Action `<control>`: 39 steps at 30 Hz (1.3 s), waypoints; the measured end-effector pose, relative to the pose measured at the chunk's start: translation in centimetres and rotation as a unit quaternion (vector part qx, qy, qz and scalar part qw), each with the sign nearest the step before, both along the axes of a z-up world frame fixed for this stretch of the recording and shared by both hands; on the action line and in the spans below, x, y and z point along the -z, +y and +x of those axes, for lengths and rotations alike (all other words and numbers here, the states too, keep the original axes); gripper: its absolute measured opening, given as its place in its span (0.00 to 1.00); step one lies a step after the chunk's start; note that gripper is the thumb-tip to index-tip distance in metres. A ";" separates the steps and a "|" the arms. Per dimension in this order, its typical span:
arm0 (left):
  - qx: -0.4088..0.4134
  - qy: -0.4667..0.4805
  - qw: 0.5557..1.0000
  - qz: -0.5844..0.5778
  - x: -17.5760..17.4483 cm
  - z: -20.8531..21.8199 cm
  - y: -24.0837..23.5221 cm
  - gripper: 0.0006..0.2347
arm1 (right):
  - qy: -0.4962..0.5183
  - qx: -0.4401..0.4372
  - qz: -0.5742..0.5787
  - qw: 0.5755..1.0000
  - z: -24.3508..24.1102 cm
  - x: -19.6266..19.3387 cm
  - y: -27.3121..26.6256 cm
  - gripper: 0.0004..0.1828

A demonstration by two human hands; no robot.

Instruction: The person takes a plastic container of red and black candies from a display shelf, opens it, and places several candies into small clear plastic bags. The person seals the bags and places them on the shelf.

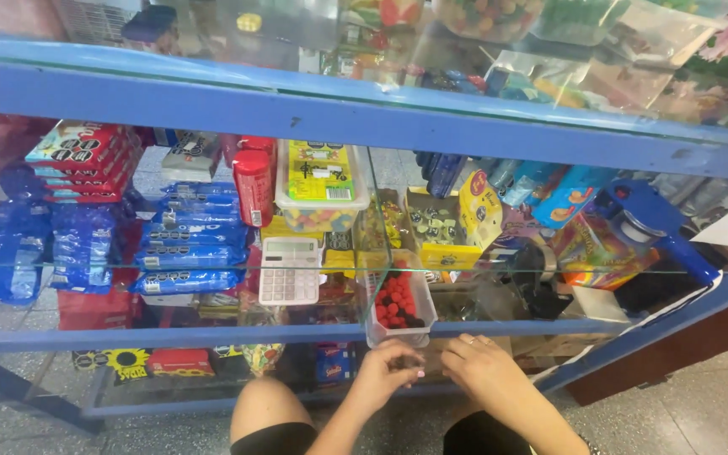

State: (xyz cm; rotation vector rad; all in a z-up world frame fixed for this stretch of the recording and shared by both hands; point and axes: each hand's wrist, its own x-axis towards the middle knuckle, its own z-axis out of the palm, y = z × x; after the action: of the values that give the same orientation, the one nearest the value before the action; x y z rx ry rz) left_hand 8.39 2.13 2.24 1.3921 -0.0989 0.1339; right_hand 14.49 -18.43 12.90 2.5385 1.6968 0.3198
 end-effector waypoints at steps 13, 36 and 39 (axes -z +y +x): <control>0.074 0.059 0.995 -0.037 -0.7 -0.7 0.8 0.14 | 0.039 -0.004 0.074 0.996 -2.1 -0.8 1.6 0.11; 0.049 0.033 0.977 -0.207 2.3 0.1 0.7 0.21 | 0.149 0.048 0.037 0.987 -3.3 -3.1 4.0 0.14; 0.044 0.039 0.981 -0.183 3.3 0.7 1.1 0.18 | 0.220 0.079 0.052 0.971 -3.2 -3.1 3.9 0.14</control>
State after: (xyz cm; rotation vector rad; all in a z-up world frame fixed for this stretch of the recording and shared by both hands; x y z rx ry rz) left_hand 9.13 3.24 -1.05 1.0221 -0.0666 0.0201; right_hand 11.25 -14.50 15.98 2.9701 1.6150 -0.1879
